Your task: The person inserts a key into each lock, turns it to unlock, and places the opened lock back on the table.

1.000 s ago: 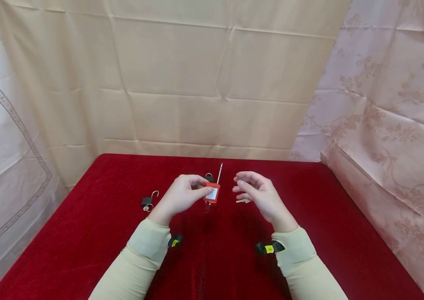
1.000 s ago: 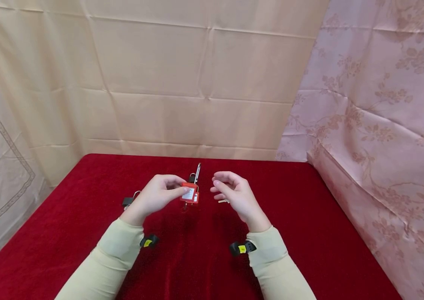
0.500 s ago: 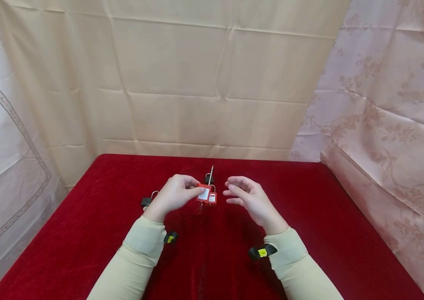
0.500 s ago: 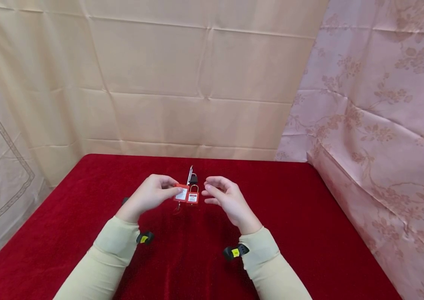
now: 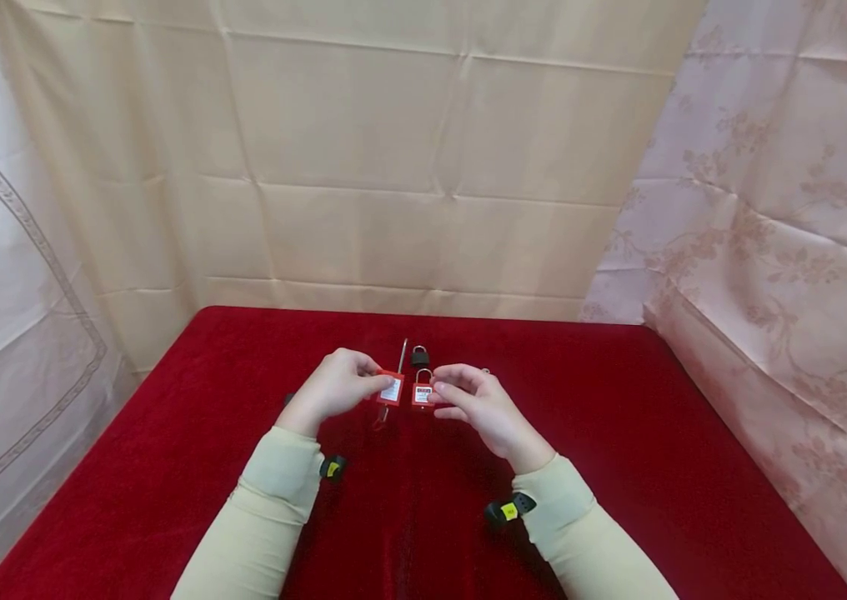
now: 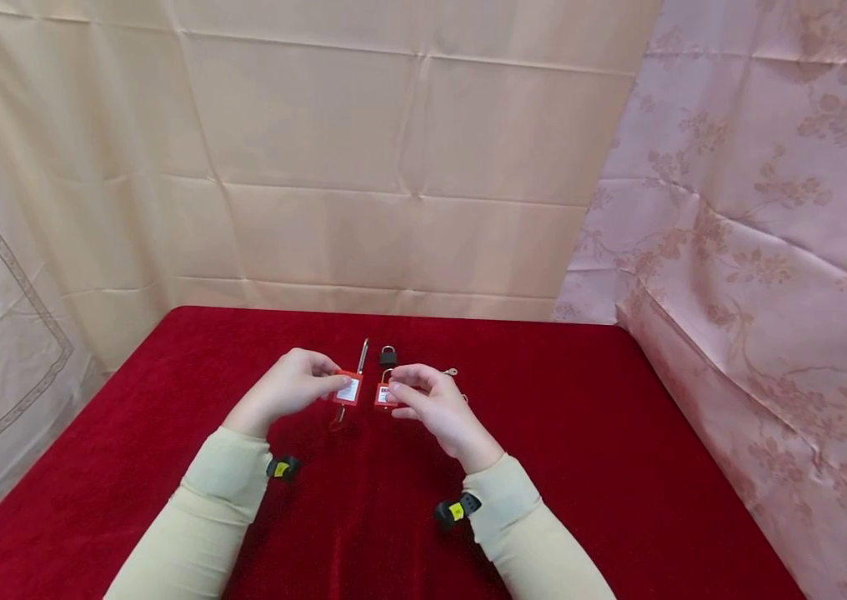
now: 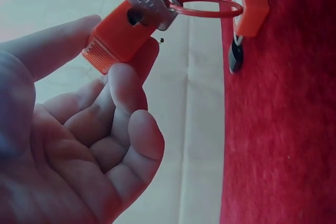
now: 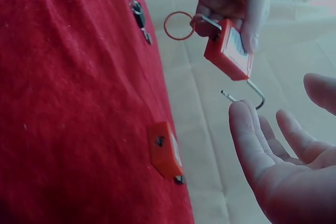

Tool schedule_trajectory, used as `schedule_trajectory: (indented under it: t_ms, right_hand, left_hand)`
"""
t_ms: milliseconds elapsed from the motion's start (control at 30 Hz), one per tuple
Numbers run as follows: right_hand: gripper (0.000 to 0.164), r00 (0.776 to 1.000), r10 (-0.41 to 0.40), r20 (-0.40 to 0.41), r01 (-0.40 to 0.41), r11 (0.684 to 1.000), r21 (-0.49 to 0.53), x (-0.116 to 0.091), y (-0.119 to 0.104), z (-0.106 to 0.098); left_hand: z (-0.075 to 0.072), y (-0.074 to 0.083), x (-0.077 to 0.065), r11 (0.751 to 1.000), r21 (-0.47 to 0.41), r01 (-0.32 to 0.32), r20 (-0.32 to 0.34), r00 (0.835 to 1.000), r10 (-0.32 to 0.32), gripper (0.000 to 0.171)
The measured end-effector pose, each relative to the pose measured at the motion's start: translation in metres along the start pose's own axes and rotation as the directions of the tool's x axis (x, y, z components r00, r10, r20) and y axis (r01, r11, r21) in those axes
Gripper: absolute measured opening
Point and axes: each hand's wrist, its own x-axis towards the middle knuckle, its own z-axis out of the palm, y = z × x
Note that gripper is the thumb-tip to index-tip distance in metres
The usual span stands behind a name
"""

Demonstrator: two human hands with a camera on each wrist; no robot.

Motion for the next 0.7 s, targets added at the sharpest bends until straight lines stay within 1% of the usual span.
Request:
schedule_trajectory:
  t_ms: [167, 333, 467, 700]
  right_hand:
    - [0.043, 0.999, 0.027, 0.019, -0.026, 1.000, -0.008, 0.005, 0.003, 0.009]
    - [0.045, 0.998, 0.061, 0.031, -0.060, 0.998, -0.027, 0.010, 0.006, 0.016]
    - [0.043, 0.995, 0.089, 0.051, -0.087, 0.995, -0.045, 0.014, 0.009, 0.022]
    - [0.044, 0.991, 0.105, 0.081, -0.101, 0.993, -0.059, 0.019, 0.013, 0.031]
  left_hand:
    - [-0.003, -0.008, 0.003, 0.999, 0.028, 0.025, 0.006, 1.000, -0.025, 0.019]
    - [-0.006, -0.018, 0.004, 0.998, 0.033, 0.055, 0.027, 0.998, -0.056, 0.016]
    - [-0.007, -0.025, 0.004, 0.997, 0.043, 0.070, 0.049, 0.996, -0.073, 0.018]
    - [-0.009, -0.032, 0.004, 0.990, 0.054, 0.129, 0.073, 0.988, -0.133, 0.023]
